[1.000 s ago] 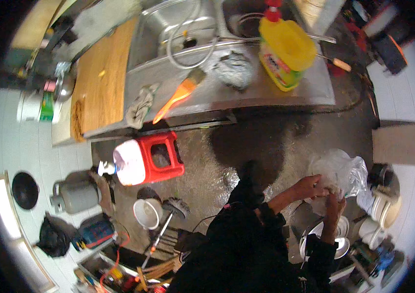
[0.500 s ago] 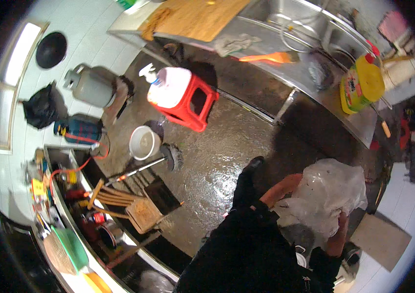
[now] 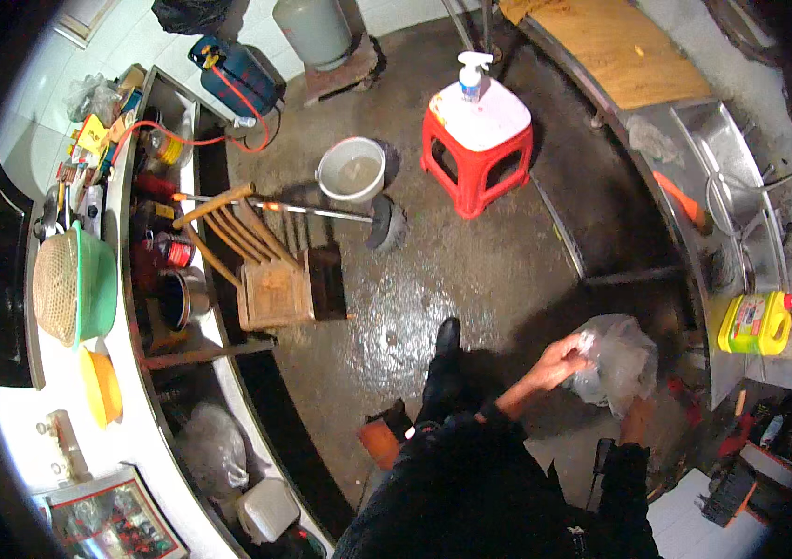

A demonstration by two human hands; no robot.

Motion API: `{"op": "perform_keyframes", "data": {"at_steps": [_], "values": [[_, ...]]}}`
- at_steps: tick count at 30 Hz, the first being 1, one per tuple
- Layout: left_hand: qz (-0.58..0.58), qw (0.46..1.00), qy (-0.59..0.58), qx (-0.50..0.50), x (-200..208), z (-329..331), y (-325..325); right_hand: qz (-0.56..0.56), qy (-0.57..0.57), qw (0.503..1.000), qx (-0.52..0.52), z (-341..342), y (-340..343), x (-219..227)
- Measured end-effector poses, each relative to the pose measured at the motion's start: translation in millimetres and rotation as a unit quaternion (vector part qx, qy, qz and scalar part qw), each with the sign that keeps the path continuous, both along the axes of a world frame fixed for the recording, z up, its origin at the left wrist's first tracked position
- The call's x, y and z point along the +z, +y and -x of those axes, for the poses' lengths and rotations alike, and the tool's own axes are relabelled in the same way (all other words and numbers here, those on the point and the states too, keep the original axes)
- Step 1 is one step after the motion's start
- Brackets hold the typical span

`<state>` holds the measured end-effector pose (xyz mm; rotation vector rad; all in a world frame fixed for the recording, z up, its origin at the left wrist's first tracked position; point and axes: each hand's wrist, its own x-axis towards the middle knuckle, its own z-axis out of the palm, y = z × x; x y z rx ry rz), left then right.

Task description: The person cleans a kitchen workspace by wiping a white board and a wooden cutting board with a cloth, then moves a bucket, a thermos, and a metal bowl. They also handle a plastic bag and wipe the sink area.

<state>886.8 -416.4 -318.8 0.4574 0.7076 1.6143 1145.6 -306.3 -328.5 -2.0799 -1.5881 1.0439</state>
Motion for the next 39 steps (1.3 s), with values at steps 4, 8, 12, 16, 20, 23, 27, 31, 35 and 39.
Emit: {"op": "perform_keyframes", "data": {"at_steps": [4,8,12,16,20,23,27,31,35,39], "values": [[0.035,0.998,0.046,-0.017,-3.3,55.5,-24.2,0.084,0.098,0.991,0.046,70.1,25.2,-1.5],[0.133,0.973,0.185,0.038,11.4,107.3,-38.9,0.124,0.204,0.971,0.028,122.2,32.1,12.9],[0.205,0.959,0.170,0.092,48.0,162.5,-48.6,0.082,0.291,0.953,0.011,150.9,23.0,40.2],[0.194,0.952,0.171,0.165,83.3,192.8,-61.2,0.176,0.246,0.953,0.015,162.1,16.6,89.4],[0.120,0.972,0.111,0.168,96.3,211.3,-60.2,0.114,0.468,0.874,0.057,158.9,-5.2,125.4],[0.194,0.967,0.102,0.133,90.8,212.8,-44.4,0.192,0.472,0.860,-0.037,161.5,-12.9,115.6],[0.197,0.961,0.152,0.120,83.2,208.3,-14.7,0.137,0.219,0.966,-0.029,136.2,6.2,102.5],[0.188,0.959,0.203,0.058,77.5,196.4,31.1,0.066,0.470,0.878,-0.059,98.1,12.3,108.3],[0.182,0.956,0.229,-0.013,68.8,165.1,71.4,0.088,0.494,0.851,-0.155,63.1,12.6,94.8],[0.242,0.933,0.246,-0.096,60.9,136.2,94.4,0.058,0.645,0.716,-0.261,26.8,13.3,67.0]]}}
